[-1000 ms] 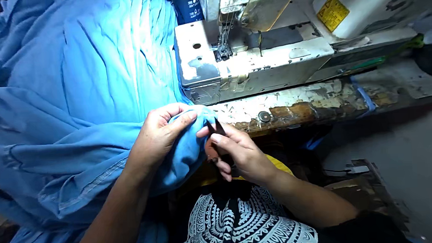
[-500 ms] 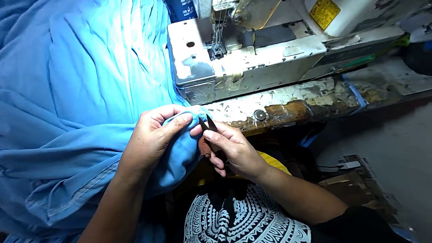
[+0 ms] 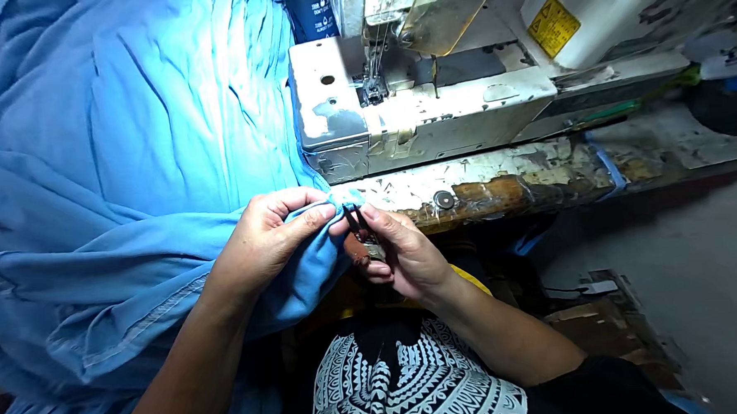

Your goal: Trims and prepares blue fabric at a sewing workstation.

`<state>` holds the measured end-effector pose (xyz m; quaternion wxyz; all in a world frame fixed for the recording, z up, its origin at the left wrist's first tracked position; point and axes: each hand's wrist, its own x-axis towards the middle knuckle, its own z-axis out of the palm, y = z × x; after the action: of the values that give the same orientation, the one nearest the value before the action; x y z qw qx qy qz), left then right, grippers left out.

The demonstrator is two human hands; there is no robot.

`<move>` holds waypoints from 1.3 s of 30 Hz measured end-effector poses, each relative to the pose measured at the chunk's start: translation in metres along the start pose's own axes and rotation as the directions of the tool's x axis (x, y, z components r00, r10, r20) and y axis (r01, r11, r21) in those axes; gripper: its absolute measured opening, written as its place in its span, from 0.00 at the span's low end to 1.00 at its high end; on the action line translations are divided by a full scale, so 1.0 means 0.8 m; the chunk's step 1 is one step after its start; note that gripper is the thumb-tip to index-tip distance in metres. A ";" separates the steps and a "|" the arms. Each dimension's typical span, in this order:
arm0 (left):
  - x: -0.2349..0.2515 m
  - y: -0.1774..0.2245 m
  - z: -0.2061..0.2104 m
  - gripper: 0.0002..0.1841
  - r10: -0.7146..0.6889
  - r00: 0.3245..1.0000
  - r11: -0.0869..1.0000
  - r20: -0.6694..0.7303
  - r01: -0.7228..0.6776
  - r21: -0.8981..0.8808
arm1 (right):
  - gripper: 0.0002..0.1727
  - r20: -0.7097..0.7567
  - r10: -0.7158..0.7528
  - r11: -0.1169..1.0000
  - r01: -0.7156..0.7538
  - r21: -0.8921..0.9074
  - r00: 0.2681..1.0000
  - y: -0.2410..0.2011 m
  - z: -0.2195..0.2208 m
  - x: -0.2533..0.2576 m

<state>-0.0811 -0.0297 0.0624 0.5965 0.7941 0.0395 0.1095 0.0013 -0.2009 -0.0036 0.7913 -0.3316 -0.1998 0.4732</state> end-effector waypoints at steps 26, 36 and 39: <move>0.008 -0.009 0.003 0.08 0.095 0.995 0.908 -0.003 -0.086 0.410 | 0.03 0.323 -0.517 0.462 0.576 -0.674 0.793 -0.033 -0.003 -0.016; 0.006 -0.004 -0.005 0.07 0.057 0.998 0.954 0.011 -0.058 0.296 | 0.18 0.247 -0.622 -0.233 0.126 -0.964 0.743 -0.057 -0.075 -0.025; -0.011 0.008 0.003 0.07 0.247 0.969 0.845 0.011 -0.221 0.487 | 0.39 0.075 -0.496 -0.362 -0.128 -0.923 0.865 -0.069 -0.109 -0.020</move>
<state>-0.0897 -0.0358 0.0665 0.3594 0.9138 -0.0159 0.1885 0.0823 -0.2624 -0.0253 0.2730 -0.8713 -0.3923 -0.1115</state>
